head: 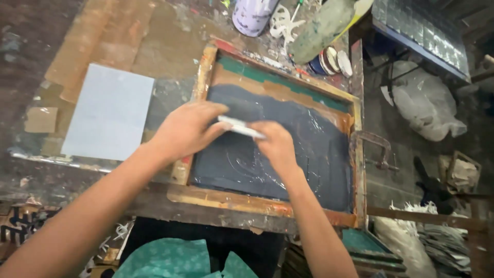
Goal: The person performs screen printing by repeatedly placing a white sheet of paper under a wooden frame, applying ink with a squeegee, and lifting the frame to reveal the printed design. The person repeats this process multiple times on a cluttered workbench.
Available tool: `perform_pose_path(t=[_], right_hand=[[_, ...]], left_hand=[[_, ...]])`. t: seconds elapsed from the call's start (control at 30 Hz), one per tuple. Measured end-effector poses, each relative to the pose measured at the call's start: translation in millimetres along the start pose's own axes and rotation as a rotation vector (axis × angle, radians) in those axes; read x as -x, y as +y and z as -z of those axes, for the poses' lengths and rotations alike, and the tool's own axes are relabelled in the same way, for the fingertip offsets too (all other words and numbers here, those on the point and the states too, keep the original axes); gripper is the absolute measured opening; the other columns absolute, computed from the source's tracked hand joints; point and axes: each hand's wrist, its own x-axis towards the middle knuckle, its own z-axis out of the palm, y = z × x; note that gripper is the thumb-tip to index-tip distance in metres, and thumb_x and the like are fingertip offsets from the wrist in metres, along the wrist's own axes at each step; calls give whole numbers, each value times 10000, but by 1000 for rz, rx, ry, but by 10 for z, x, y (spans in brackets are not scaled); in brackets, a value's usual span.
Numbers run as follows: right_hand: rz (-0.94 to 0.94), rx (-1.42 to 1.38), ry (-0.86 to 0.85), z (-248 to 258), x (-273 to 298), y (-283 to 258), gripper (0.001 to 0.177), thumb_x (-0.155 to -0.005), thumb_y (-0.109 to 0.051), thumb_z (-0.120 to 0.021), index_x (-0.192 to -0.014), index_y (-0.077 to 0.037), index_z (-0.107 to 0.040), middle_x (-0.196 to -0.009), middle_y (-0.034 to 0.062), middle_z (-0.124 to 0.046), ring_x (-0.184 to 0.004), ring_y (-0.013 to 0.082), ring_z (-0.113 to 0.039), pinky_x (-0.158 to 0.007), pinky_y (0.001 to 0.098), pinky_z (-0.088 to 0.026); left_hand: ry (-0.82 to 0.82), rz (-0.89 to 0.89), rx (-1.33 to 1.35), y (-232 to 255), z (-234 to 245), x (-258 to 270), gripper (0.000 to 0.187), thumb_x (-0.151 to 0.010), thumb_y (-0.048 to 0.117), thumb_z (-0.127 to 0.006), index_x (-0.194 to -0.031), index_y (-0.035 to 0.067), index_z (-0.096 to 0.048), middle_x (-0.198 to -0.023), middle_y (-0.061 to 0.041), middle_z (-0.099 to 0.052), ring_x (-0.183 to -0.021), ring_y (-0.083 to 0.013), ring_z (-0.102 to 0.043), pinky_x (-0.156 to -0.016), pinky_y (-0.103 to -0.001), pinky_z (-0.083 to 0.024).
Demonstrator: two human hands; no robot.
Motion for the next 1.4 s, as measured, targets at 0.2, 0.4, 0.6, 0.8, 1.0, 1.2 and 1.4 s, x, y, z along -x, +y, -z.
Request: perform_pose_path(t=[0.2, 0.4, 0.6, 0.8, 1.0, 1.2, 1.4], right_hand=[[46, 22, 23, -247, -359, 118, 365, -789, -50, -719, -1148, -102, -754, -1204, 101, -743, -1098, 284, -702, -955, 364, -546], [8, 127, 3, -359, 619, -424, 552, -703, 31, -618, -1225, -102, -741, -1303, 111, -710, -1235, 322, -644, -1055, 404, -501], [-70, 20, -32, -267, 1166, -989, 566, -633, 29, -578, -1166, -58, -749, -1253, 118, -729, -1230, 320, -655, -1092, 428, -482], [-31, -35, 8, -62, 1173, -1085, 476, -698, 33, -603, -1145, -53, -742, -1207, 107, -758, -1172, 299, -697, -1081, 398, -521], [33, 13, 176, 41, 1363, -1169, 433, -689, -16, -633, -1105, -10, -751, -1166, 127, -758, -1173, 317, -694, -1103, 449, -492], [94, 38, 696, 327, 1267, -1164, 478, -708, -32, -475, -1119, 56, -701, -1195, 189, -707, -1126, 338, -685, -1095, 434, -516], [-360, -131, 721, 767, 1345, -1306, 354, -1032, -45, -482, -1367, 72, -479, -1250, 193, -650, -1079, 274, -702, -894, 350, -600]], left_hand=[[-176, -265, -181, -463, -359, -221, 350, -956, 322, -661, -1165, 41, -664, -1212, -141, -690, -1189, -323, -609, -1098, -500, -377], [-184, -194, -145, -20, -327, 816, 422, -885, 276, -701, -1197, -1, -634, -1198, -176, -663, -1175, -347, -605, -1119, -497, -371], [-169, -162, -54, 353, -101, 1496, 447, -889, 266, -693, -1236, -3, -608, -1312, -189, -638, -1286, -349, -558, -1132, -509, -376], [53, 166, -37, 157, 7, 1312, 591, -902, 306, -675, -1348, -63, -561, -1349, -282, -588, -1333, -437, -481, -1105, -487, -382], [96, 412, 57, 339, -2, 1164, 532, -1024, 325, -575, -1430, -10, -505, -1393, -262, -571, -1292, -465, -532, -1059, -492, -428], [182, 288, 539, 970, 202, 927, 451, -1016, 168, -563, -1461, 95, -564, -1426, -166, -653, -1217, -358, -689, -1001, -378, -555], [403, -153, 485, 1424, -326, 545, 574, -754, 118, -819, -1267, -20, -601, -1369, -225, -628, -1258, -343, -635, -1058, -378, -530]])
